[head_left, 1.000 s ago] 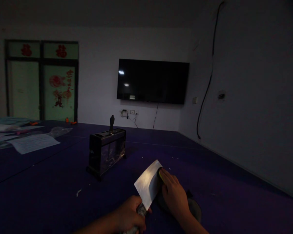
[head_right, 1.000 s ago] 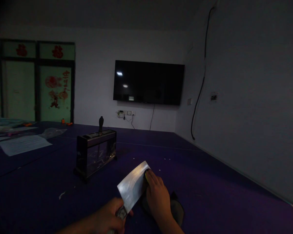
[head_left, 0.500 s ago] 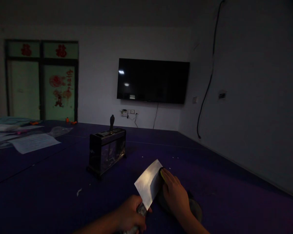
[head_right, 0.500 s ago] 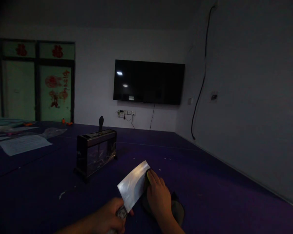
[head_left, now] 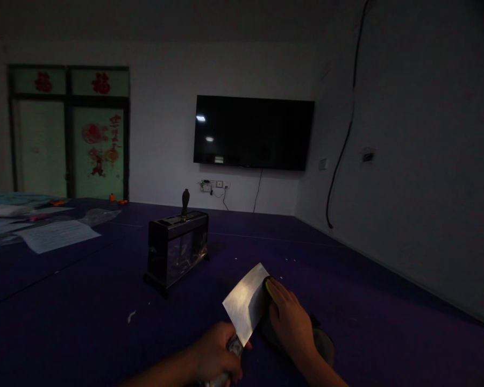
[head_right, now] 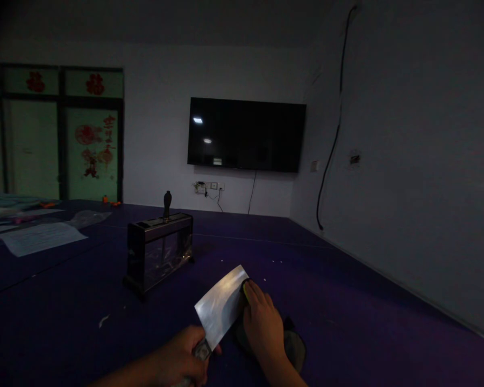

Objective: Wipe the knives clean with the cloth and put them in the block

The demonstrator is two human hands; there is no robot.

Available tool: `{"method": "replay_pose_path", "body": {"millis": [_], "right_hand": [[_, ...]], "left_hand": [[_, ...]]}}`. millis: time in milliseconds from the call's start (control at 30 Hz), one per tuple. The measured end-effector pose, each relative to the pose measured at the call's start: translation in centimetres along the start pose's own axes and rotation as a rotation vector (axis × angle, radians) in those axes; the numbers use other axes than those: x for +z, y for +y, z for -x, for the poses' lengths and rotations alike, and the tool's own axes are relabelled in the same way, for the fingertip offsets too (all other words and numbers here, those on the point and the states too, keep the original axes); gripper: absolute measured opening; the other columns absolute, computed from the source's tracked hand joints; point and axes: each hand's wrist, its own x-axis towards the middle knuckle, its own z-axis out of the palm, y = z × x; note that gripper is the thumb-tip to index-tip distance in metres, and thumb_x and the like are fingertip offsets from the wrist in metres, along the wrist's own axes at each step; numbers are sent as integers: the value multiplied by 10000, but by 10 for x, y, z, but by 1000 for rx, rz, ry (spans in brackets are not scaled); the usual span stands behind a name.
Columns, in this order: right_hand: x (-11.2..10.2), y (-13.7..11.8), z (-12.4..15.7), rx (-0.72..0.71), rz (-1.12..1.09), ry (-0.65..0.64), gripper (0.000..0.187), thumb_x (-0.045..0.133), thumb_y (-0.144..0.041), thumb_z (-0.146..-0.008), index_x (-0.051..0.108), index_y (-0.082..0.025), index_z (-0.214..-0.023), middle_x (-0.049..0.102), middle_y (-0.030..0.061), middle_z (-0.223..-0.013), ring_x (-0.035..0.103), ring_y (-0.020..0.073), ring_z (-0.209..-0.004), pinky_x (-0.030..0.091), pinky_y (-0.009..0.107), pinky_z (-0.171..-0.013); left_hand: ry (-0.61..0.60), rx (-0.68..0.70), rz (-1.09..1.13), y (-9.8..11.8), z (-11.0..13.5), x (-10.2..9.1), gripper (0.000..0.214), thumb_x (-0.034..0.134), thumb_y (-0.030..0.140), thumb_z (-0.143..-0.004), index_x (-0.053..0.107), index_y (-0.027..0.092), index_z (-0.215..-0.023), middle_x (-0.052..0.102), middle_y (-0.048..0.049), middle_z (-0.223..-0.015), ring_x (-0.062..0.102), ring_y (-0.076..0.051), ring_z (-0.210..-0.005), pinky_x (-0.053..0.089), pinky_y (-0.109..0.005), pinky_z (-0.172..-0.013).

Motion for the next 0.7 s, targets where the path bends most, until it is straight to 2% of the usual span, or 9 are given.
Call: {"method": "replay_pose_path", "body": {"millis": [167,467,700], "right_hand": [[2,2,-1,-3,-47,-8,544,370,-91,-703,462,-185,-1230,478,27,-1256,437,194,-1123,359,306,-904],[3,2,-1,-16,-48,-21,526,367,-99,-716,461,-158,-1231,468,42,-1263,423,194,-1135,346,308,-920],[5,3,-1,-10,-77,-25,543,378,-91,-705,455,-171,-1236,468,36,-1264,433,194,-1126,345,312,-922]], "left_hand": [[-2,-7,10,-2,-2,-1,483,618,68,-480,489,146,-939,503,68,-460,428,-77,-321,314,-156,-312],[11,-15,30,2,2,2,491,545,8,-480,486,142,-948,497,74,-461,421,-70,-314,325,-159,-337],[18,-34,-4,3,1,1,456,568,19,-489,491,141,-922,505,66,-472,441,-76,-343,329,-161,-346]]}}
